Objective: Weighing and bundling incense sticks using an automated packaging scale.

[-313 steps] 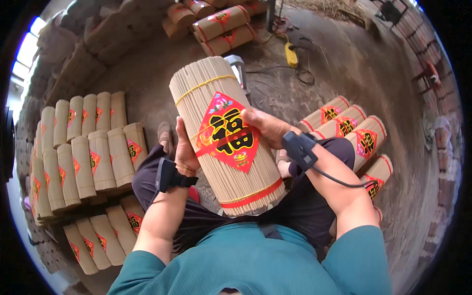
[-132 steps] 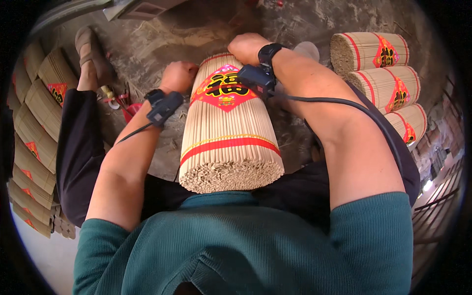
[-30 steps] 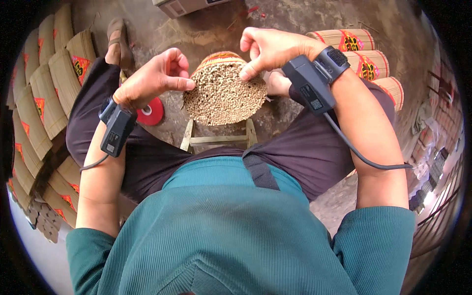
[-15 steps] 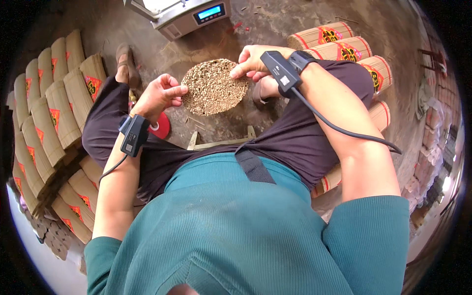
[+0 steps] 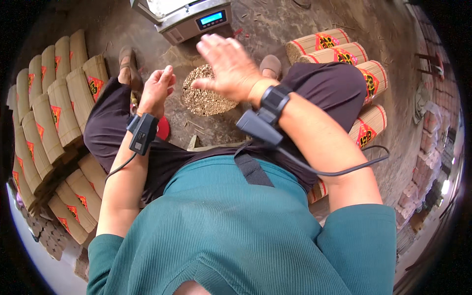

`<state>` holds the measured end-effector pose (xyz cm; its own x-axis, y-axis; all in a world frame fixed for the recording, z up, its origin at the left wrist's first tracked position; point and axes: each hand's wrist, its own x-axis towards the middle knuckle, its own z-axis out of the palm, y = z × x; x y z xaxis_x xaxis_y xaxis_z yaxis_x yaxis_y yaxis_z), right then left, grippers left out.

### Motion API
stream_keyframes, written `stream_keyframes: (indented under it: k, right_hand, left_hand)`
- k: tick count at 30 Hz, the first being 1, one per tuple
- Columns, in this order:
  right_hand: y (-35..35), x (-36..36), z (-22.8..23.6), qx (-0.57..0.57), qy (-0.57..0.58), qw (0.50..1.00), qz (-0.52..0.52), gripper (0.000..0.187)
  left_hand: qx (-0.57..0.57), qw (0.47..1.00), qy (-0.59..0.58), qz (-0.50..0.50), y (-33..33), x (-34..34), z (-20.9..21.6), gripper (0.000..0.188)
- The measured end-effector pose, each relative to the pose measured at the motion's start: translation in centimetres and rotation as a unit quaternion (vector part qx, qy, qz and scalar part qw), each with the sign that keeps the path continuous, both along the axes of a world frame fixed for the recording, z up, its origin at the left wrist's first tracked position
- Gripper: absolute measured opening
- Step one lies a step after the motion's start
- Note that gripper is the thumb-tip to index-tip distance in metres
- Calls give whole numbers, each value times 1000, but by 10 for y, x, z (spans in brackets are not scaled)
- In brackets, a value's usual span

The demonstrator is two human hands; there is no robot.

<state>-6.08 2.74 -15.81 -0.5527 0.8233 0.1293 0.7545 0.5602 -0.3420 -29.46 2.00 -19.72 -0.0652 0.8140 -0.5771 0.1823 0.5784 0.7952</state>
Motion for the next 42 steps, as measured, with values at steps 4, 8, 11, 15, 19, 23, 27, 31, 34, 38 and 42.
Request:
stream_keyframes:
  k: [4, 8, 11, 15, 19, 23, 27, 31, 34, 38, 42]
  right_hand:
    - [-7, -19, -11, -10, -48, 998, 48, 93]
    - [-7, -24, -13, -18, -17, 998, 64, 93]
    - [-5, -26, -7, -6, -28, 999, 45, 94]
    - [-7, -25, -7, -42, -65, 996, 43, 95]
    - [-10, -33, -4, -56, -22, 997, 48, 93]
    - [-21, -31, -3, -48, 23, 995, 90, 88]
    - [-21, -32, -9, -59, 11, 994, 91, 85]
    - [-19, -33, -12, -35, 9, 994, 105, 84]
    - [-14, -37, -3, -67, 75, 994, 50, 81]
    - [26, 1, 9, -121, 213, 929, -276, 58]
    - [51, 42, -9, -573, 106, 694, -424, 67]
  left_hand:
    - [-123, 988, -89, 41, 0, 19, -9, 36]
    - [-154, 982, -88, 61, -1, 4, -23, 38]
    - [-164, 976, -93, 112, 12, 1, -26, 38]
    - [-136, 975, -126, 123, 28, 4, -28, 40]
    - [-129, 964, -172, 155, 16, -17, -35, 41]
    - [-159, 956, -195, 154, 12, -25, -47, 44]
    - [-197, 950, -198, 137, 12, -20, -73, 45]
    - [-262, 940, -218, 25, 12, -12, -80, 57]
    - [-287, 911, -295, 34, -5, -22, -113, 80]
    - [-406, 786, -466, 29, -6, 0, -101, 78]
    - [-351, 819, -453, 10, -4, 26, -59, 65]
